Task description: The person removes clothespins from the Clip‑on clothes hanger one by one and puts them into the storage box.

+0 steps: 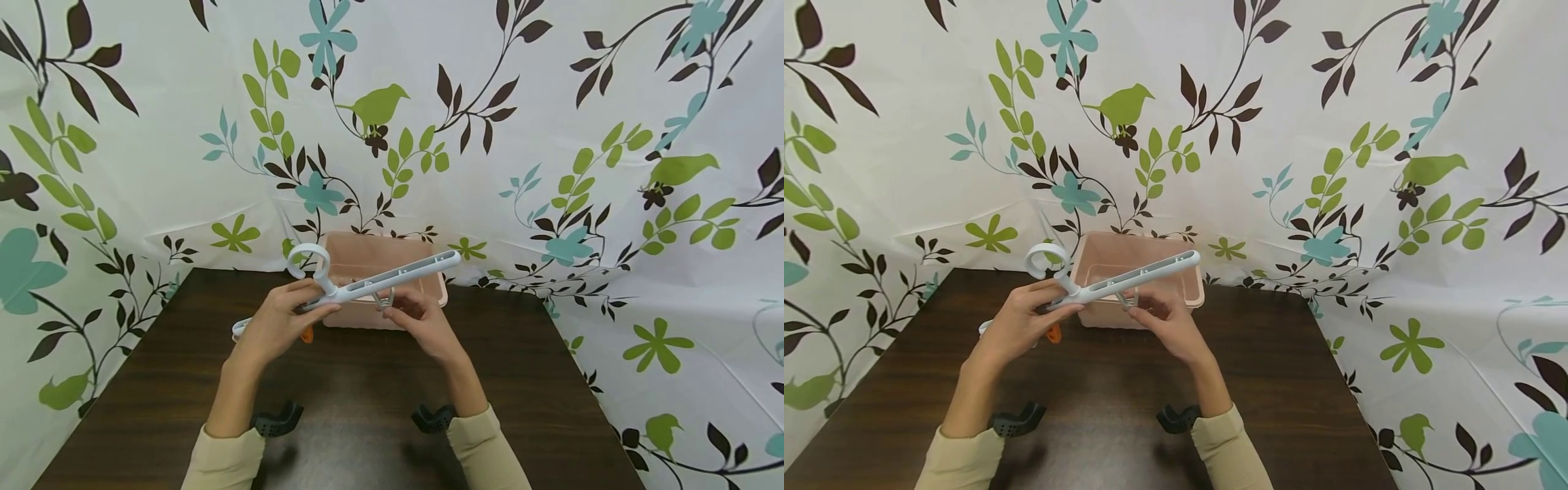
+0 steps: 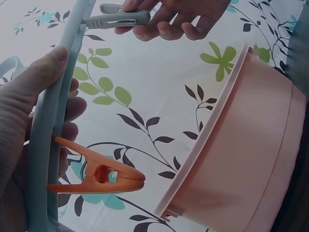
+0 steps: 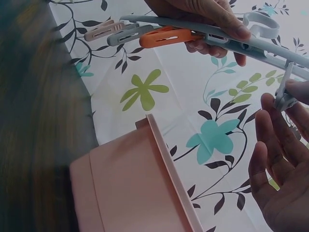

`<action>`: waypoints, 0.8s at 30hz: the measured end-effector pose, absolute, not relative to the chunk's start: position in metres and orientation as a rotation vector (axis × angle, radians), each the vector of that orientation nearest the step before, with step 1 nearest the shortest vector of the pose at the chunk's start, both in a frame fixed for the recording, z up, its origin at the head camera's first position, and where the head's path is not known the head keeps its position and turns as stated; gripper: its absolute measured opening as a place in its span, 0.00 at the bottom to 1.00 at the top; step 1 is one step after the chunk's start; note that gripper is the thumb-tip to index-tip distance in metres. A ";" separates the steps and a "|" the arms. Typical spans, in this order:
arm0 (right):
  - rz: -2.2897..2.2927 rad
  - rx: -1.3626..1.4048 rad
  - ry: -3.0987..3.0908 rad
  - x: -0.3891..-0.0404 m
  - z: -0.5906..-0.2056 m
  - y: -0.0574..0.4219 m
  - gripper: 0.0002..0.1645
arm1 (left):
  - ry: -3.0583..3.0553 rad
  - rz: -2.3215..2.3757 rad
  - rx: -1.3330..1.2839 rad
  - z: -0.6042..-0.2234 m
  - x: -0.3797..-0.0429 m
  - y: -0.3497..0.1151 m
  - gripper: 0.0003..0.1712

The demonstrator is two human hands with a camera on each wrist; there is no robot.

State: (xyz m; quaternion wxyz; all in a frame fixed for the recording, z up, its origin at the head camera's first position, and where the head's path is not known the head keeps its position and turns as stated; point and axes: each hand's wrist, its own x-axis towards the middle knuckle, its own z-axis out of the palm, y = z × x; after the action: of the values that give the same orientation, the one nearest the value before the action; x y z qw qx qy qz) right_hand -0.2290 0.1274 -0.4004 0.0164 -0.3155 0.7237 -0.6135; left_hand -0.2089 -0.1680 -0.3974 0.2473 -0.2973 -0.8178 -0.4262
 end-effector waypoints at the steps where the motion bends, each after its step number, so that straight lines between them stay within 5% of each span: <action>1: -1.912 -0.979 2.241 -0.229 -0.400 0.127 0.18 | -2.229 -1.158 -0.810 -0.397 -0.209 -0.168 0.10; 24: -2.003 -0.987 2.093 -0.228 -0.397 0.121 0.21 | -2.215 -1.170 -0.817 -0.397 -0.207 -0.167 0.10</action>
State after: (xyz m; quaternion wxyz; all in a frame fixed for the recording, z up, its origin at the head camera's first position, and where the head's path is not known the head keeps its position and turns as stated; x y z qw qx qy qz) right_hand -0.2276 0.1207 -0.3969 0.0402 -0.3223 0.6833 -0.6539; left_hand -0.2072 -0.1671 -0.3967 0.2506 -0.3003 -0.8138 -0.4297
